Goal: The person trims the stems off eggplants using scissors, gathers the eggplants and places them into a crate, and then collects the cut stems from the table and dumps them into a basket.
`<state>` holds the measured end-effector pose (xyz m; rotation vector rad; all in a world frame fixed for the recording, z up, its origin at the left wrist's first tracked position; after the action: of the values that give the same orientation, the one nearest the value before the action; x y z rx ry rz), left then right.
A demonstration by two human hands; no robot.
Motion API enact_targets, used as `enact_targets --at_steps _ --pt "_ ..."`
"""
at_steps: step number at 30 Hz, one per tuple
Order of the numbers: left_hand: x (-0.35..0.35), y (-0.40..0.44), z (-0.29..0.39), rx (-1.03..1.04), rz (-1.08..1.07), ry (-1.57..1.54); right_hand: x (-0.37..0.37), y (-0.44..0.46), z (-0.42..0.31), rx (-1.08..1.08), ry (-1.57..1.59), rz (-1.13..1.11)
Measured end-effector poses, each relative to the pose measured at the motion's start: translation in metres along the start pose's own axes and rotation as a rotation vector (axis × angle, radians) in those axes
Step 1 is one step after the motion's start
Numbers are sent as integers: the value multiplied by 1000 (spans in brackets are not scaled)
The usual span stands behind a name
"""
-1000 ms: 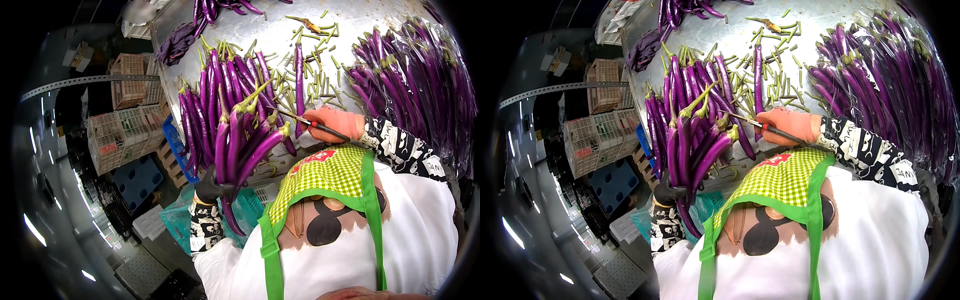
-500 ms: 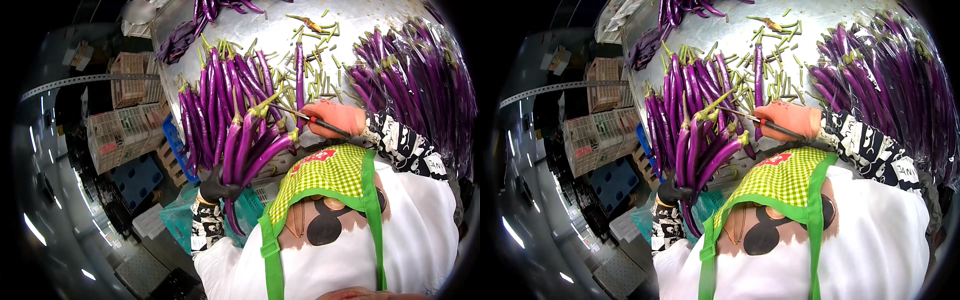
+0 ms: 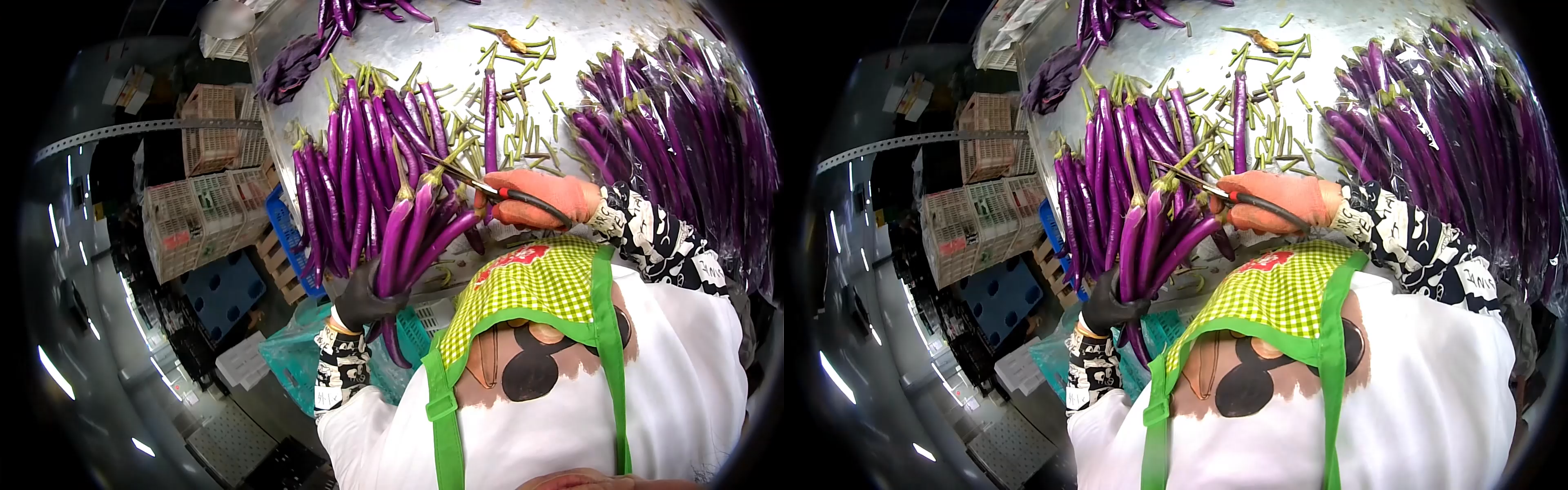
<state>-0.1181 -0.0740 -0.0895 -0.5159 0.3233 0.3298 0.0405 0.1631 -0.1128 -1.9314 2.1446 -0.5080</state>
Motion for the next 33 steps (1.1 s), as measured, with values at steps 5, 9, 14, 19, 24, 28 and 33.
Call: enact_targets --at_steps 5,9,14,19,24,28,33 --pt "-9 -1 -13 -92 82 52 -5 -5 11 -59 -168 91" --pt "-18 0 1 33 201 388 -16 -14 -6 -122 -362 78" --pt "-12 6 22 55 208 493 -20 -14 -25 -112 -652 -45" --pt "-9 9 36 102 218 587 -11 -1 -24 -67 -553 -109" --pt "-12 8 34 110 276 590 -13 7 -18 -129 -590 2" --pt "-13 8 29 97 268 639 -17 7 -3 -139 -621 16" --pt "-11 8 26 65 238 628 -15 6 -13 -99 -634 4"
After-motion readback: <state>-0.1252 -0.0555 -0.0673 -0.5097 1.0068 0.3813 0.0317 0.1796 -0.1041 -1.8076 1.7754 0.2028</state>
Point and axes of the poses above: each hand's wrist, its own y-axis towards the middle knuckle, its own x-axis out of the palm, z = x × y, the point moved 7 cm from there along y, towards the middle knuckle, and after that the axes turned 13 degrees about z, right-handed, at the moved point
